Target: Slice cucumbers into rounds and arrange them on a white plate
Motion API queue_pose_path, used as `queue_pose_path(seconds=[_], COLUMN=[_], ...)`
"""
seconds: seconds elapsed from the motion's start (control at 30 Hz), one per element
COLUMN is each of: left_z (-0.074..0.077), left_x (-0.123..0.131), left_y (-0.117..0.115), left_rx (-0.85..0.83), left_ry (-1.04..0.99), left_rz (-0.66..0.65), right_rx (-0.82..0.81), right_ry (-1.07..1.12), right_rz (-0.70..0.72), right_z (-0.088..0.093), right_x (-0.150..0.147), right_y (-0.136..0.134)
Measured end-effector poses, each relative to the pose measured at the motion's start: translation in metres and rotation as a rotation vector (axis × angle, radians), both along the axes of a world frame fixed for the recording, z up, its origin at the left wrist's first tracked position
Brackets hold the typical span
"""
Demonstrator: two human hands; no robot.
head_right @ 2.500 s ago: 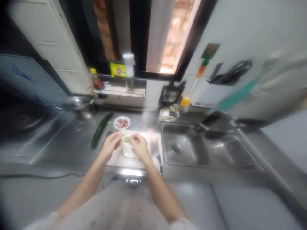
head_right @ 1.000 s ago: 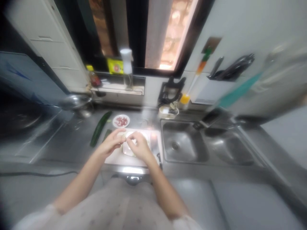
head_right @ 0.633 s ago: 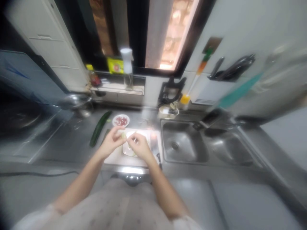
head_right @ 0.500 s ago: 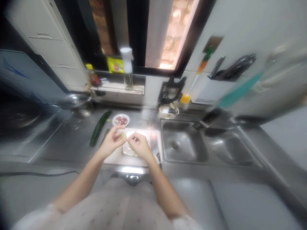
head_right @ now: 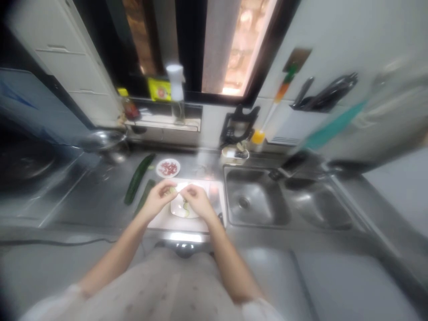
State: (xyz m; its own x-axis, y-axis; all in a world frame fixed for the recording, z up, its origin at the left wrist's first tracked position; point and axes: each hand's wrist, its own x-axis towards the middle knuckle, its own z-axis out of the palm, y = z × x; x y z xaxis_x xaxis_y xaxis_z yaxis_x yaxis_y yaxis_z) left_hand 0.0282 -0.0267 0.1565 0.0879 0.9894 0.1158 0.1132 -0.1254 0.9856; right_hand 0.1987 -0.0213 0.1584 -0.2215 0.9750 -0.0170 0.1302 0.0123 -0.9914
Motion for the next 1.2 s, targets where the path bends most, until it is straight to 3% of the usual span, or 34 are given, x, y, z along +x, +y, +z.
queue_pose_path(seconds=[0.2, 0.43, 0.57, 0.93, 1.2], left_z=[-0.038, -0.096, -0.118, -0.137, -0.143], left_x=[0.002, 0.008, 0.012, 0.020, 0.019], left_y=[0.007, 0.008, 0.007, 0.005, 0.003], left_rx=[-0.011, -0.150, -0.195, -0.155, -0.087], left_ry=[0.143, 0.445, 0.593, 0.909, 1.006], left_rz=[0.020, -0.024, -0.078, -0.161, -0.179], right_rx=[0.125, 0.055, -0.006, -0.056, -0.035], right_ry=[-0.256, -0.685, -0.885, -1.081, -1.156], right_rz=[-0.031, 0.036, 0.104, 0.186, 0.223], right_z=[-0.036, -0.078, -0.095, -0.110, -0.117], right_x=[0.007, 0.009, 0.007, 0.001, -0.002], right_y=[0.013, 0.013, 0.010, 0.007, 0.009])
